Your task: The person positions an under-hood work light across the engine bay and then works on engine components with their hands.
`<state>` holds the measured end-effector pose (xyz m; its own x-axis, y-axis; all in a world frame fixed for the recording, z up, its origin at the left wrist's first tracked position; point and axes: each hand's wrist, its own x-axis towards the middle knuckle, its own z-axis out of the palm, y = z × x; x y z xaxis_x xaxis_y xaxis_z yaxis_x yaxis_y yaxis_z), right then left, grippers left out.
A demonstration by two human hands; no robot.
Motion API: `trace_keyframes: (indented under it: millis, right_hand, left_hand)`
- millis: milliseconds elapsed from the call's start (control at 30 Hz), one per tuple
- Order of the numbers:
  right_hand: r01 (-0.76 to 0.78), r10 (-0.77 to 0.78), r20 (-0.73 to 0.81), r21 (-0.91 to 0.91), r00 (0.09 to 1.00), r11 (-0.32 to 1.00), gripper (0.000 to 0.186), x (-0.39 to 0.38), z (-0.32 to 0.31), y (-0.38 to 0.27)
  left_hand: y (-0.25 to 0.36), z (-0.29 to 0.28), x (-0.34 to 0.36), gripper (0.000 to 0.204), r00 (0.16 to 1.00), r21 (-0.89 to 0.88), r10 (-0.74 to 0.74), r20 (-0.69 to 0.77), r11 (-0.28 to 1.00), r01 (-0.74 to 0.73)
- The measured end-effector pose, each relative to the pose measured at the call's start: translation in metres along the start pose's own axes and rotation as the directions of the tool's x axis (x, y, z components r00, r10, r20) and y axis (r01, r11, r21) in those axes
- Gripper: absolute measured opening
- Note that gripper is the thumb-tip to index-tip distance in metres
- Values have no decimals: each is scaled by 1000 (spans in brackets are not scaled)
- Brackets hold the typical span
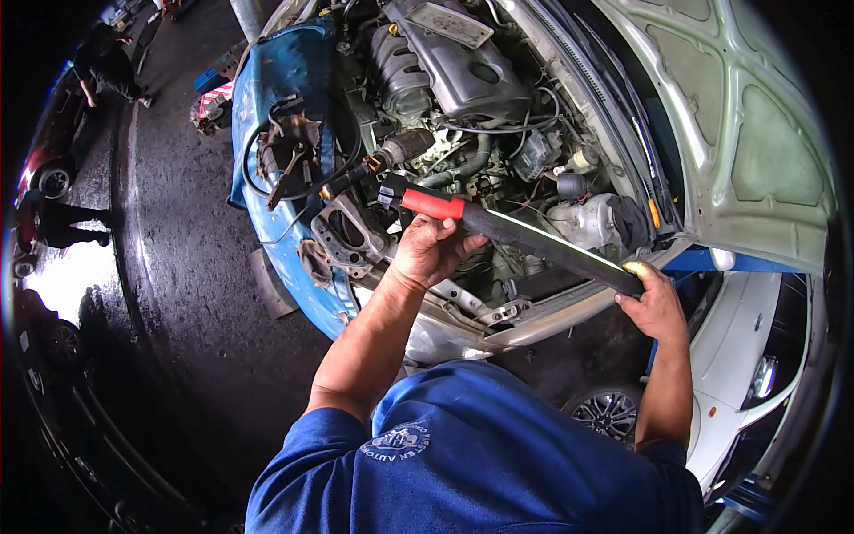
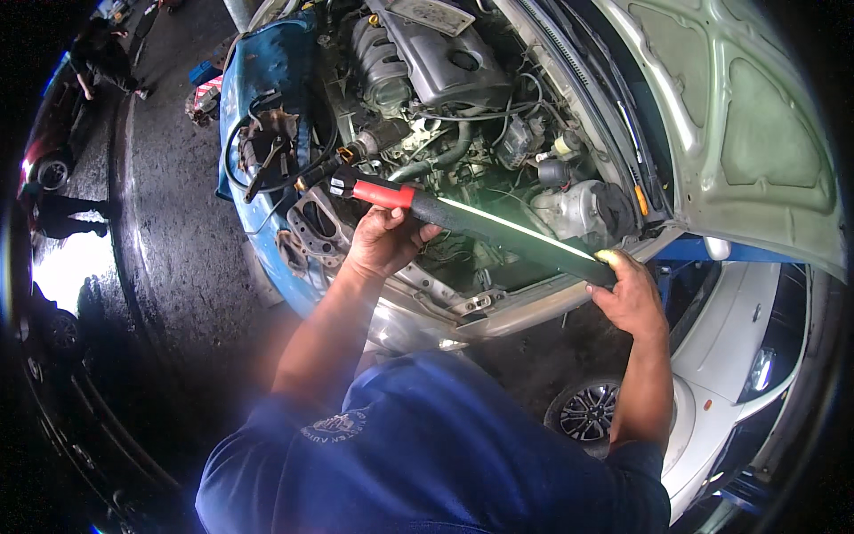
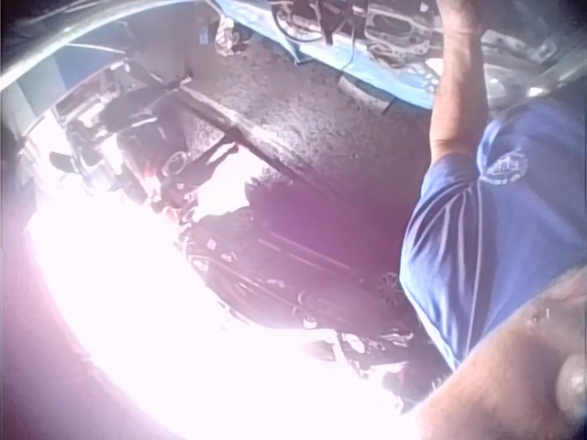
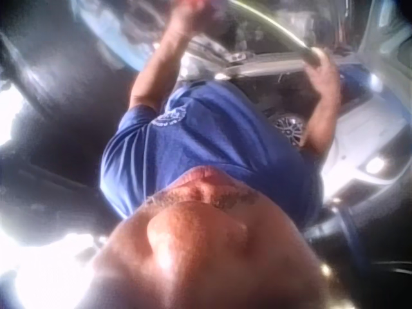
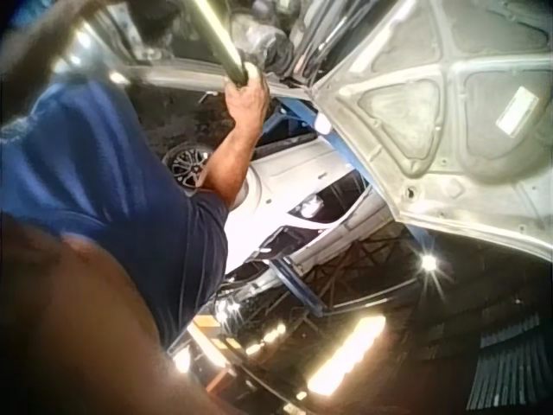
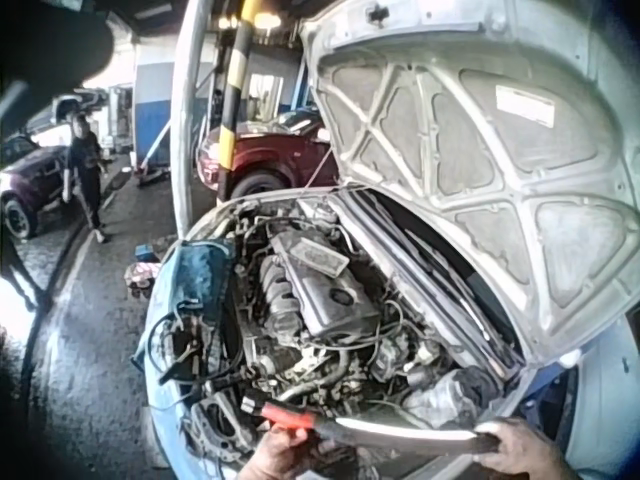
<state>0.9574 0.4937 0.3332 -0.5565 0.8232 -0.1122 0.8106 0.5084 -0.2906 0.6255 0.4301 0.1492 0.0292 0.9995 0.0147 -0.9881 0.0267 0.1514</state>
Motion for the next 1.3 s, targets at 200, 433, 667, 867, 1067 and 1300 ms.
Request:
trace_keyframes:
  millis: [200, 433, 667, 867, 1067, 1300]
  right_hand:
    - [9, -17, -67, -121, 998, 993, 45, -5, -5, -5]
    - [6, -46, -143, -265, 989, 964, 54, -11, -6, -5]
    - [-329, 320, 147, 38, 936, 944, 46, -3, -13, -19]
    - [-368, 216, 447, 289, 868, 884, 39, -12, 3, 20]
    - [-548, 89, 602, 643, 794, 536, 49, -13, 12, 16]
    - [-481, 97, 596, 529, 797, 699, 67, -3, 21, 5]
  left_hand:
    - [5, 3, -2, 47, 999, 31, -5, 50, 1000, 3]
    - [8, -6, -2, 53, 993, 29, -67, 101, 997, 65]
    - [2, -7, -1, 46, 998, -6, -6, 62, 1000, 6]
    - [0, -11, 0, 51, 999, 41, 6, 44, 999, -8]
    - [1, -18, 3, 46, 997, 99, 48, 66, 994, -54]
    - [-2, -19, 4, 38, 999, 40, 52, 14, 998, -53]
